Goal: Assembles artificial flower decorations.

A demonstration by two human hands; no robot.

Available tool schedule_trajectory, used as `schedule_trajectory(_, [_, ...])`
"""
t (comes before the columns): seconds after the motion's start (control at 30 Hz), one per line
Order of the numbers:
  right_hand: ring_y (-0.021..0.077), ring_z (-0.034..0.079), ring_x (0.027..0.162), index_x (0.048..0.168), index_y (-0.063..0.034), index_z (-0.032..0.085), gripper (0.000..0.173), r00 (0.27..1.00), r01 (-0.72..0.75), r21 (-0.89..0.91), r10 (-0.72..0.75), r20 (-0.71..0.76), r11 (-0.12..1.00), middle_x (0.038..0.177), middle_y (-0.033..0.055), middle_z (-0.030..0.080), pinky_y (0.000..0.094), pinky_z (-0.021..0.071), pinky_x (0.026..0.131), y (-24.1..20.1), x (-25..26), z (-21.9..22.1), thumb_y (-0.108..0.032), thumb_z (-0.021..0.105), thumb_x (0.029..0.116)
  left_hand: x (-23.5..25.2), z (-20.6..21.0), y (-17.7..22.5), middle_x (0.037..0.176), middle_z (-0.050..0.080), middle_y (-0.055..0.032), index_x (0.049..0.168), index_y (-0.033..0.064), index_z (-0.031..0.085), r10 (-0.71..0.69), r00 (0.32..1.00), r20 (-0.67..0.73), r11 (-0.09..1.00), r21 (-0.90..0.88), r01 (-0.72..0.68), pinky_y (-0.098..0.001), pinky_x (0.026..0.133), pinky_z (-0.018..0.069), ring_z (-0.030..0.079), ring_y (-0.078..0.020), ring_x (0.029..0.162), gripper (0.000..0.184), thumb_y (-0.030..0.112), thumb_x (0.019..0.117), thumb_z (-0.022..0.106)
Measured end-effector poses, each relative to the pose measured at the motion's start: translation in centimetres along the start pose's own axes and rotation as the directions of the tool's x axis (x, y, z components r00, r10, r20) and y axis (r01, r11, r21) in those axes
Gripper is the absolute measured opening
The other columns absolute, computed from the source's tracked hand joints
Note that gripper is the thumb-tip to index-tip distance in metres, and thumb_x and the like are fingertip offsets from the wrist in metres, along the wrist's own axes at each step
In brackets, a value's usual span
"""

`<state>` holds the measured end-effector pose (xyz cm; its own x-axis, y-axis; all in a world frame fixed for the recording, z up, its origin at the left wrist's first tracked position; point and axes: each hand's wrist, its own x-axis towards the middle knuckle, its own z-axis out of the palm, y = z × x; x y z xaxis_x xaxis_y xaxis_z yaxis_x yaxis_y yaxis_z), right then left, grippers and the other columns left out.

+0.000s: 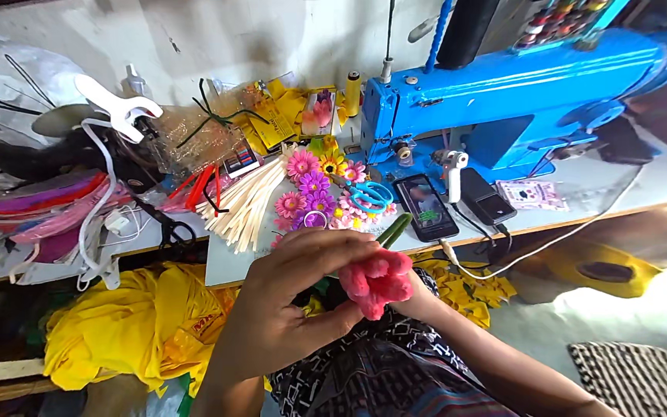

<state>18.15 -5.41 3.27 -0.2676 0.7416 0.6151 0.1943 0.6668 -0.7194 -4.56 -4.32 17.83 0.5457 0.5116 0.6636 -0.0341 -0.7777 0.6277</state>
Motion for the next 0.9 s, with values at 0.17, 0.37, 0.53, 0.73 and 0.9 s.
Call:
schedule_trajectory(0.17, [-0.0027,0.064,0.093,0.102,0.0029,0.074,0.019,0.999,0.026,-0.003,-0.026,0.025,1.000,0.095,0.0080,0.074,0.0101,0.0483,0.089,-0.1,-0.1,-0.1,-0.013,0.063,0.0991,0.0,-0.2,0.0,0.126,0.071,0.0036,0.124,0.0103,0.070,0.008,1.000,-0.004,0.999,0.053,-0.008,-0.0393,0.114,0.0458,0.063,-0.0086,0.121,0.033,0.022,0.0936,0.074])
schedule_trajectory(0.37, [-0.0028,0.064,0.094,0.103,0.0021,0.074,0.020,0.999,0.010,0.007,-0.010,0.049,1.000,0.095,0.0073,0.074,0.0108,0.0489,0.089,-0.2,-0.3,-0.3,-0.015,0.064,0.0991,0.0,-0.2,-0.1,0.124,0.072,0.0035,0.125,0.0102,0.070,0.003,1.000,-0.005,0.999,0.044,-0.002,-0.0396,0.115,0.0445,0.064,-0.0081,0.120,0.035,0.023,0.0933,0.075])
schedule_trajectory(0.53, [-0.0017,0.066,0.091,0.105,0.0033,0.074,0.022,0.990,-0.082,0.072,0.073,0.120,0.994,0.098,0.0079,0.075,0.0140,0.0527,0.087,0.1,-0.7,-0.3,-0.016,0.065,0.0996,0.5,-0.6,-0.5,0.120,0.071,0.0035,0.129,0.0102,0.068,-0.059,0.996,-0.064,0.997,0.037,0.062,-0.0281,0.099,0.0562,0.066,-0.0062,0.112,0.038,0.021,0.0935,0.075])
schedule_trajectory(0.73, [-0.0047,0.061,0.083,0.117,0.0040,0.069,0.025,0.971,-0.189,0.200,0.153,0.183,0.961,0.101,0.0052,0.072,0.0119,0.0513,0.077,-0.8,-0.7,0.0,-0.013,0.066,0.0992,1.1,-1.5,-3.0,0.110,0.072,0.0059,0.121,0.0068,0.066,-0.263,0.947,-0.183,0.961,-0.137,0.241,-0.0264,0.091,0.0587,0.069,-0.0056,0.100,0.031,0.013,0.0917,0.073])
schedule_trajectory(0.9, [-0.0027,0.067,0.085,0.122,0.0020,0.066,0.027,0.938,-0.325,0.376,0.247,0.243,0.868,0.101,-0.0027,0.074,0.0160,0.0565,0.078,-1.1,-0.7,0.3,-0.010,0.068,0.0978,1.5,-1.7,-4.7,0.108,0.071,0.0022,0.123,0.0047,0.064,-0.394,0.902,-0.179,0.912,-0.195,0.359,-0.0237,0.087,0.0587,0.069,-0.0060,0.097,0.029,0.008,0.0949,0.066])
